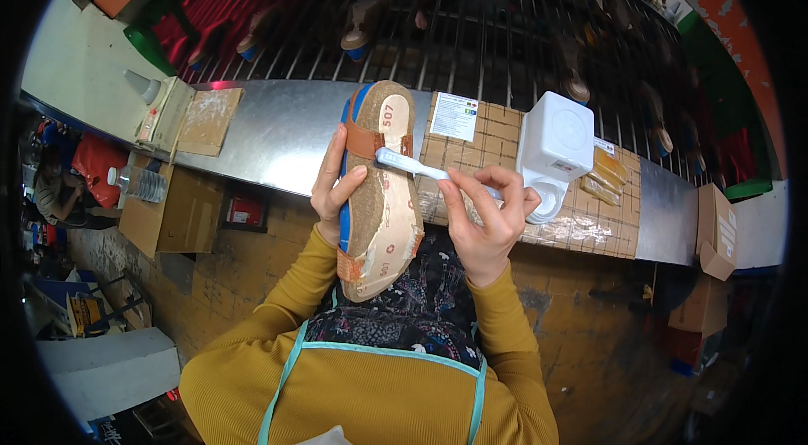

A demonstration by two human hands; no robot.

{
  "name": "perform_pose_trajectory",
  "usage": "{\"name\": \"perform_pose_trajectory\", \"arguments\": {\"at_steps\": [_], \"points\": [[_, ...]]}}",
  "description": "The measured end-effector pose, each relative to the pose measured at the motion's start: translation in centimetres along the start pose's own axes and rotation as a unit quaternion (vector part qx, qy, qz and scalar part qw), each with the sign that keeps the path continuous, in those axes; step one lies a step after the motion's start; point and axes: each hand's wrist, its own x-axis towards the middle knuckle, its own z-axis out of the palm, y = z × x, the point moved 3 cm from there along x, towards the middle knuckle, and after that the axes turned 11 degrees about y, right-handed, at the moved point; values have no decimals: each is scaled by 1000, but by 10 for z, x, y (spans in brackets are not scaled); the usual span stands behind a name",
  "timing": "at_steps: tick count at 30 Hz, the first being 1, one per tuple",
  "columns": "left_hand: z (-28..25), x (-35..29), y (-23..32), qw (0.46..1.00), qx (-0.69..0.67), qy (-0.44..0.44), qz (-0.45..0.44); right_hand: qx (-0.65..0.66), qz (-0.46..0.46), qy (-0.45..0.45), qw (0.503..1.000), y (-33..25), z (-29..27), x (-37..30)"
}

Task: The person holds a sandal and uses a toothbrush to scrub the sole and edges. The person repeatedly dips the toothbrush into a container and continues scrubbing different areas of the sandal's sole.

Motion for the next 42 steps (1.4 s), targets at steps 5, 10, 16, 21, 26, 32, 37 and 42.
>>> {"name": "perform_pose_trajectory", "arguments": {"at_steps": [5,10,16,21,26,32,37,42], "points": [[-3,2,-5,1000,-3,-9,10,57,49,-15,997,9,5,-7],[-3,6,-3,1000,-5,-14,5,133,134,-62,980,17,5,-14],[2,6,-5,1000,-6,-7,4,140,128,-58,980,18,-1,-25],[10,8,-6,1000,-20,-2,-12,176,167,-30,970,15,-4,-38],[18,8,-6,1000,-14,2,-21,183,169,-9,969,13,-8,-47],[27,10,-6,999,-12,9,-39,149,152,18,977,11,-13,-56],[28,8,-14,999,16,12,-40,122,120,41,984,7,-16,-60],[26,11,-15,998,34,19,-43,108,88,56,989,4,-18,-58]]}}
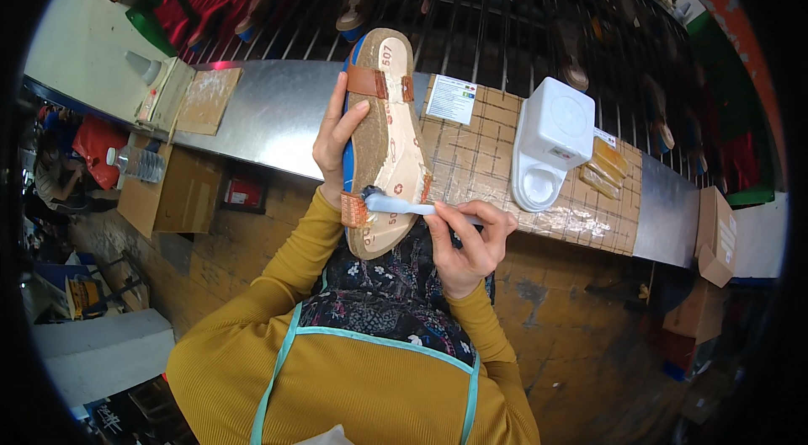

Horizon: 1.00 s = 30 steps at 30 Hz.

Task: The person holds a sandal and uses a toothbrush to scrub the sole and edges. The person repeatedly dips the toothbrush into a container and continues scrubbing different areas of the sandal's sole.

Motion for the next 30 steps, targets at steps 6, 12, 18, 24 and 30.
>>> {"name": "perform_pose_trajectory", "arguments": {"at_steps": [6,12,18,24,30], "points": [[-3,1,-1,1000,17,6,6,-2,25,-38,999,-2,1,10],[-5,3,10,999,36,-4,-17,48,111,-34,992,9,14,31],[-10,-11,0,998,48,11,-36,75,205,-111,970,6,13,24],[-13,-13,-1,995,81,27,-53,144,293,-136,935,-1,4,8],[-17,-14,-2,992,120,19,-23,97,238,-134,957,3,9,8]]}}
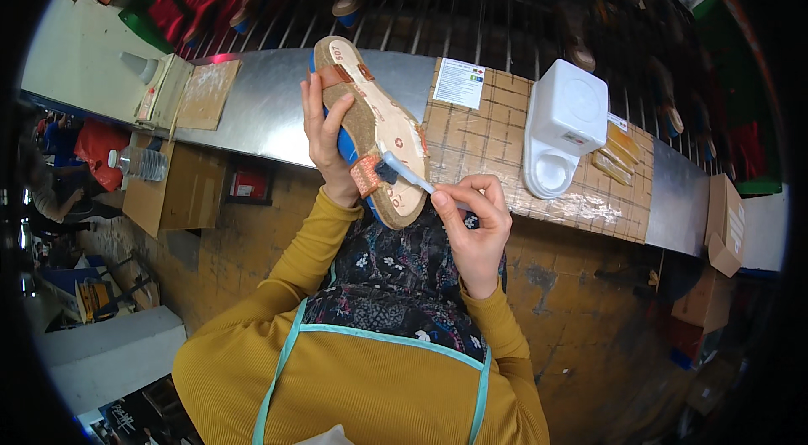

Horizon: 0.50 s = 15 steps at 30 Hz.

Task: The person holds a sandal and uses a toothbrush to scrub the sole and edges. The person repeatedly dips the toothbrush into a container and continues scrubbing different areas of the sandal's sole.

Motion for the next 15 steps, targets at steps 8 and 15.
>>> {"name": "perform_pose_trajectory", "arguments": {"at_steps": [8,15], "points": [[-2,-1,-6,1000,19,-10,14,-59,-75,39,995,-6,9,7],[-3,2,-9,1000,20,-9,20,-56,-117,58,990,-5,14,15]]}}
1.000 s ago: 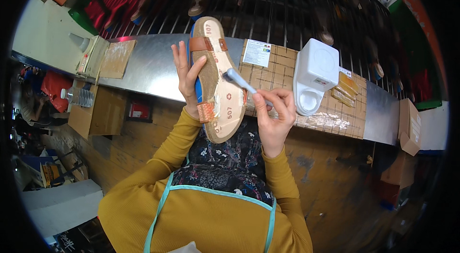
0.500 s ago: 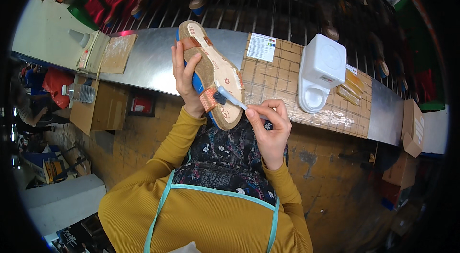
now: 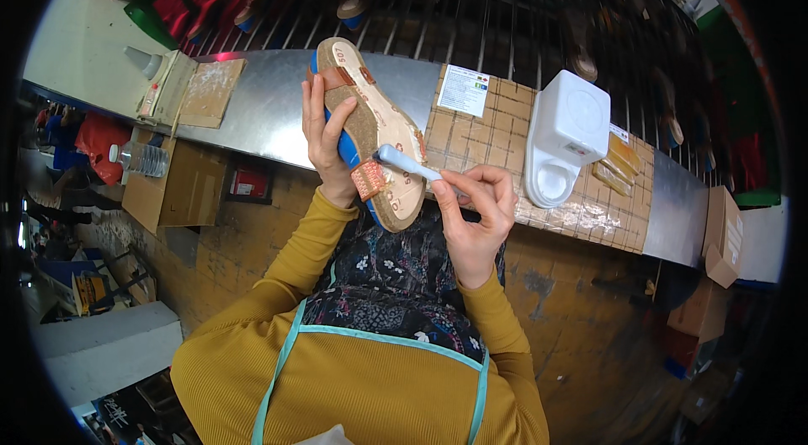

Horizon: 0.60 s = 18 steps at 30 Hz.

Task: The person holds a sandal and uses a toothbrush to scrub the sole and edges. The person repeatedly dips the toothbrush into a container and continues scrubbing different areas of the sandal's sole.

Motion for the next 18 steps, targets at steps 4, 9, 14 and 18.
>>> {"name": "perform_pose_trajectory", "arguments": {"at_steps": [4,9,14,18], "points": [[-1,2,-1,1000,0,-9,-7,-1,-13,-48,999,3,-3,5],[0,6,1,999,32,-29,6,24,4,-87,996,11,-8,4],[3,5,-1,999,8,-38,-33,60,31,-92,994,17,-12,4],[7,6,2,998,-2,-35,-53,71,76,-40,994,21,-5,4]]}}
